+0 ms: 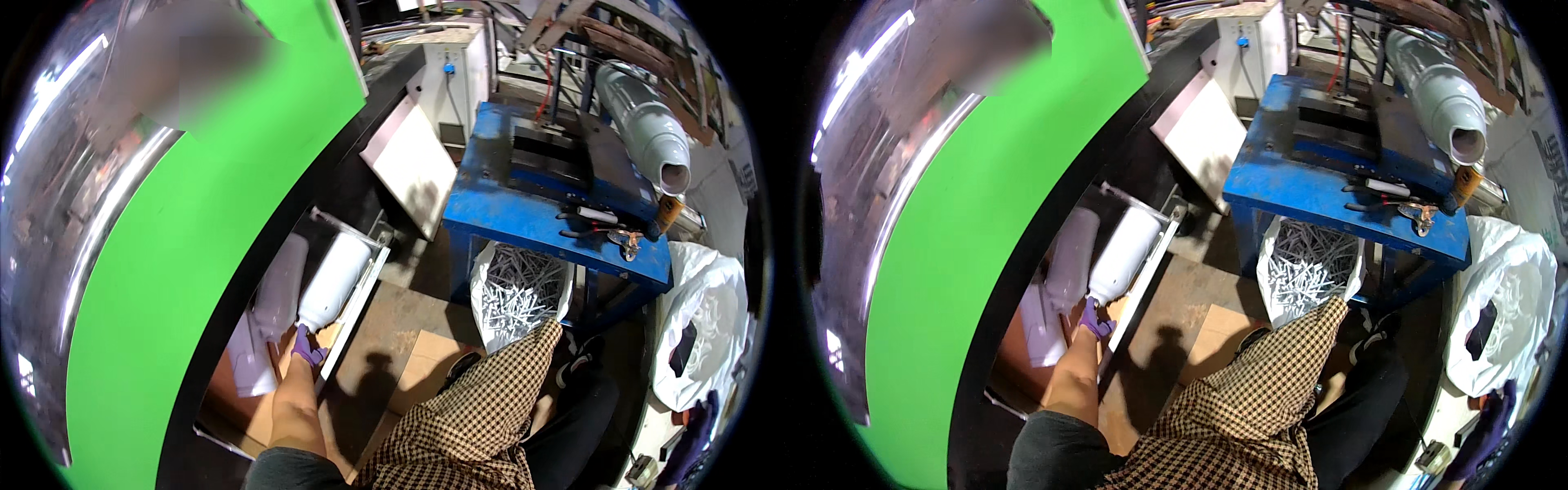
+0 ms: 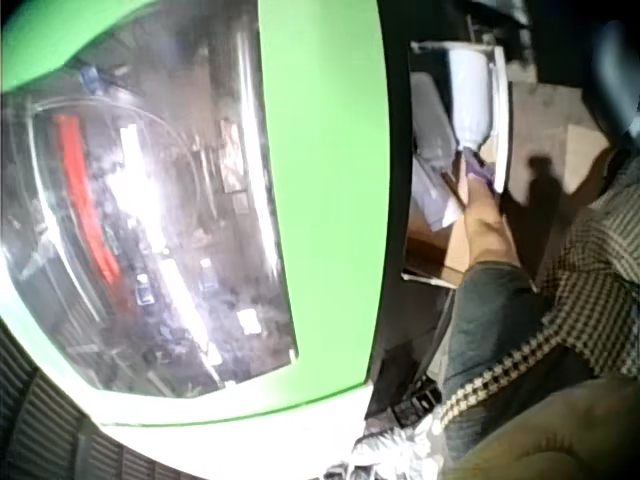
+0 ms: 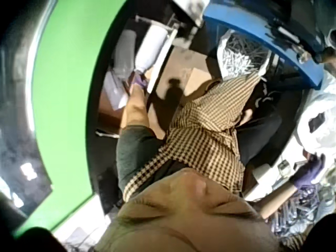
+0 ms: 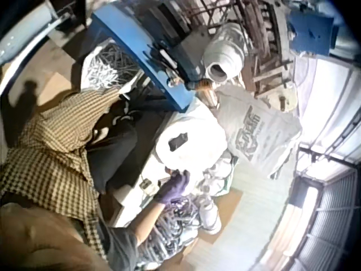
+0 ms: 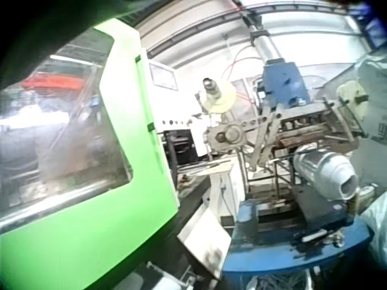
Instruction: The person repeatedly picks up white plastic containers and attaches grey handles to them. They then place the assembled units into a green bin. The process is repetitive and performed one at a time.
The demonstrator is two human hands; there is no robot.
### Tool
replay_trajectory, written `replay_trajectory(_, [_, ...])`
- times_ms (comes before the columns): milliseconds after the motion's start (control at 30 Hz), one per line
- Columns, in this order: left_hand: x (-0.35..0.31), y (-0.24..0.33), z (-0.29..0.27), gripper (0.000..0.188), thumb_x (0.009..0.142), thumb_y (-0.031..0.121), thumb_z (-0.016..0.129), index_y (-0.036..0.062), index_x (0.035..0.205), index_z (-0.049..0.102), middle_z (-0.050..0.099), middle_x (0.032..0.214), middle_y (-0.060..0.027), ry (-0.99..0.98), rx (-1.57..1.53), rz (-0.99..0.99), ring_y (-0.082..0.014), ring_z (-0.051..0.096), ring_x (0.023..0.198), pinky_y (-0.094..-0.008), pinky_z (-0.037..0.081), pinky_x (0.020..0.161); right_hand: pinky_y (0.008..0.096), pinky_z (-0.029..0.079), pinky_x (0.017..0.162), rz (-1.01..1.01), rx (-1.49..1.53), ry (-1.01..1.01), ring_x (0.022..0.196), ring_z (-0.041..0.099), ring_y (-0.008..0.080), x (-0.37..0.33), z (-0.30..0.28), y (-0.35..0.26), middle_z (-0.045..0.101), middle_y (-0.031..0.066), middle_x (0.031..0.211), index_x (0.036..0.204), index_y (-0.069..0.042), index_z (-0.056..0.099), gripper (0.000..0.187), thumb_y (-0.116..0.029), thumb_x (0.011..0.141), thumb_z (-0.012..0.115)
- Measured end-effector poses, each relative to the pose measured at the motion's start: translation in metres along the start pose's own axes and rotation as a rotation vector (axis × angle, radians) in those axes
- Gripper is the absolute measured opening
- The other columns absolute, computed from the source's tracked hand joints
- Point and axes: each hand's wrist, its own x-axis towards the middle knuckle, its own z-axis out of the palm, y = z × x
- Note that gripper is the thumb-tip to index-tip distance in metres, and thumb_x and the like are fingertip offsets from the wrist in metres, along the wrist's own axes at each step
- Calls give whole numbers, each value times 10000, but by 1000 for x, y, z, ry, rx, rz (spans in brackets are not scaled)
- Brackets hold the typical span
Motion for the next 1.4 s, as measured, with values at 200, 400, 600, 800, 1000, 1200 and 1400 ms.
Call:
replay_trajectory(200, [5,15,76,733,910,637,630,158,1456,528,600,1420,-81,166,-619,139,-305,592,1237,-502,463,1054,281,464,760,-58,227,-269,819,573,147,-61,69,-78,657,87,990,1209,27,620,247,-94,1018,521])
replay_trajectory(400, [-158,12,71,225,888,186,762,88,1056,650,541,1413,-157,276,48,1216,-328,521,1253,-473,386,1106,358,473,948,-284,146,-434,1009,596,255,-99,119,-137,622,128,1040,1018,-7,646,194,14,844,562])
replay_trajectory(600, [-372,32,118,506,680,204,904,143,1086,608,633,1195,-159,-339,695,1998,-405,615,1072,-524,475,976,368,579,776,-854,356,-707,935,707,343,-154,208,-209,695,219,1147,1162,-24,701,420,-148,780,824])
replay_trajectory(800, [-487,-53,200,811,625,312,942,41,1289,563,610,1201,-131,-701,705,1960,-355,607,1104,-476,467,1000,318,512,532,-855,25,-586,706,622,212,-208,226,-214,582,96,1041,1385,-200,614,625,-376,816,805])
replay_trajectory(1000, [-493,-87,220,780,713,489,820,54,1320,598,622,1308,-55,-825,813,1993,-265,569,1204,-496,420,1064,330,568,637,-797,19,-485,819,694,233,-209,207,-183,636,131,1263,1351,-200,647,601,-348,790,803])
replay_trajectory(1200, [-488,-101,241,738,670,387,836,70,1305,632,697,1231,-103,-1093,1010,1769,-323,672,1117,-526,420,1056,369,575,658,-551,-71,-725,848,719,282,-204,224,-165,634,115,1277,1279,-184,652,546,-272,762,803])
replay_trajectory(1400, [-504,-97,250,656,642,272,824,73,1250,680,712,1230,-68,-1119,968,1951,-265,690,1114,-508,427,1079,430,585,691,-573,-220,-915,852,709,316,-187,213,-175,669,132,1108,1274,-174,630,468,-335,847,732])
